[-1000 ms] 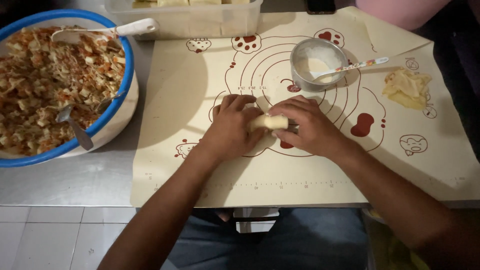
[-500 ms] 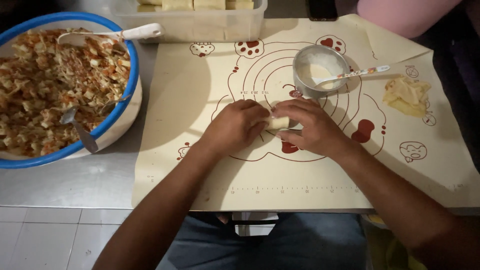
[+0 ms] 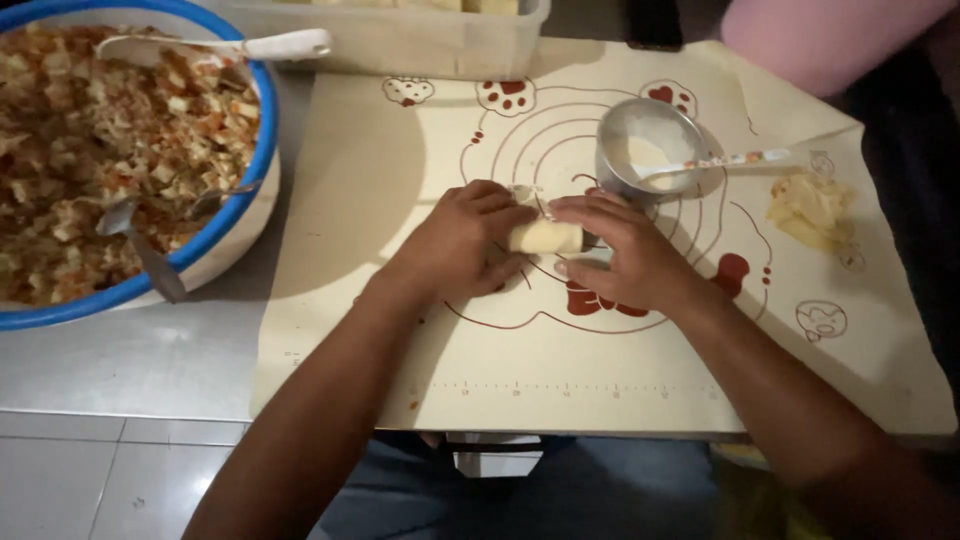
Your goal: Assembling pastries by placing filling on wrappers and folding them into rolls on a silicone mat.
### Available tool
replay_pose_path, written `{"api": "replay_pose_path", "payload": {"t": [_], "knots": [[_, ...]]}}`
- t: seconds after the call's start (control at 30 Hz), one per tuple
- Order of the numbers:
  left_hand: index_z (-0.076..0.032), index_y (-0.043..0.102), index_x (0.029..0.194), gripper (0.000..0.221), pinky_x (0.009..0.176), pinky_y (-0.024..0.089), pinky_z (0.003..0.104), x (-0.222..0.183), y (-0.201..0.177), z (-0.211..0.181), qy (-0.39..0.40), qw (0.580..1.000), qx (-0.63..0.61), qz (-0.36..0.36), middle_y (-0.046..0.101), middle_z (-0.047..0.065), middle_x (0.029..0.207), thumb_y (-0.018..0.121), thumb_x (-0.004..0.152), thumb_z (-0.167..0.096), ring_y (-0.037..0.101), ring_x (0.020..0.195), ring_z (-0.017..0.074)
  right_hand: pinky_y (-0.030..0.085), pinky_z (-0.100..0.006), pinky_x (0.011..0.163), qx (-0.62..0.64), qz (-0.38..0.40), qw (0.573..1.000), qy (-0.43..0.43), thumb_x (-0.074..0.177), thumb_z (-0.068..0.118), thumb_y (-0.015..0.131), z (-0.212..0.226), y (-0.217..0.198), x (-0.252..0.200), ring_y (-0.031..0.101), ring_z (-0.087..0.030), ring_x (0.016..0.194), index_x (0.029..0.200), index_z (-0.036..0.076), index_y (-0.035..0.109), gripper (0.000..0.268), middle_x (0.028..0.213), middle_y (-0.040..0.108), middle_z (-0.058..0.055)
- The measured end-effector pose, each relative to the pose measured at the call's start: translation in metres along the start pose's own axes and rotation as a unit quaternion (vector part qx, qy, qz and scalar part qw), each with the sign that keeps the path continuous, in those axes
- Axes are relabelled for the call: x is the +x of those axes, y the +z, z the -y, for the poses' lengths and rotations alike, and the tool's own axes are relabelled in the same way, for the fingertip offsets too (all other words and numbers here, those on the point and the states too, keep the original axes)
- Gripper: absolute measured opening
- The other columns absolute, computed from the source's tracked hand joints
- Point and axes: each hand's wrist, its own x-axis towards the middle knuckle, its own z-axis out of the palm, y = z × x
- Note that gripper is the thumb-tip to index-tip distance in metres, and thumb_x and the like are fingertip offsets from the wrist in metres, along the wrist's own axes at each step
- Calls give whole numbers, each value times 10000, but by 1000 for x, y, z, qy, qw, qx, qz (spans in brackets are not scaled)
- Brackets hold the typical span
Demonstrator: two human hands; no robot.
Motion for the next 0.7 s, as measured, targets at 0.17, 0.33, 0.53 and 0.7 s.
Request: {"api": "replay_pose_path", "payload": {"t": [0.17,0.33,0.53,0.7], "knots": [[-155,585,1359,654,1065,427,588,1,-5,-10,-4,1000,-8,1,632,115,1257,839,776,-309,512,1320,373,423,-477,1099,-43,-24,998,-28,734,145,907,-15,8,-3,637,-338,1235,1249,52,644,586,1250,664,-120],[-179,637,1185,392,1027,450,540,-1,1,-5,-15,1000,-13,22,631,67,1168,780,827,-251,554,1270,329,490,-454,970,-68,-4,998,-15,848,68,812,-3,6,7,679,-315,1103,1171,68,666,355,1158,685,-104],[-178,622,1269,464,1062,429,571,0,1,0,-56,997,-27,39,650,96,1180,787,847,-279,547,1288,347,510,-497,925,-11,12,999,39,879,8,755,13,-1,15,690,-395,1058,1218,3,636,359,1129,685,-200],[-177,629,1258,409,1071,418,557,4,0,0,-71,996,-30,46,664,104,1171,766,877,-228,548,1295,339,504,-484,944,-56,18,997,57,849,-11,774,9,2,11,674,-380,1093,1248,23,626,427,1158,678,-189]]}}
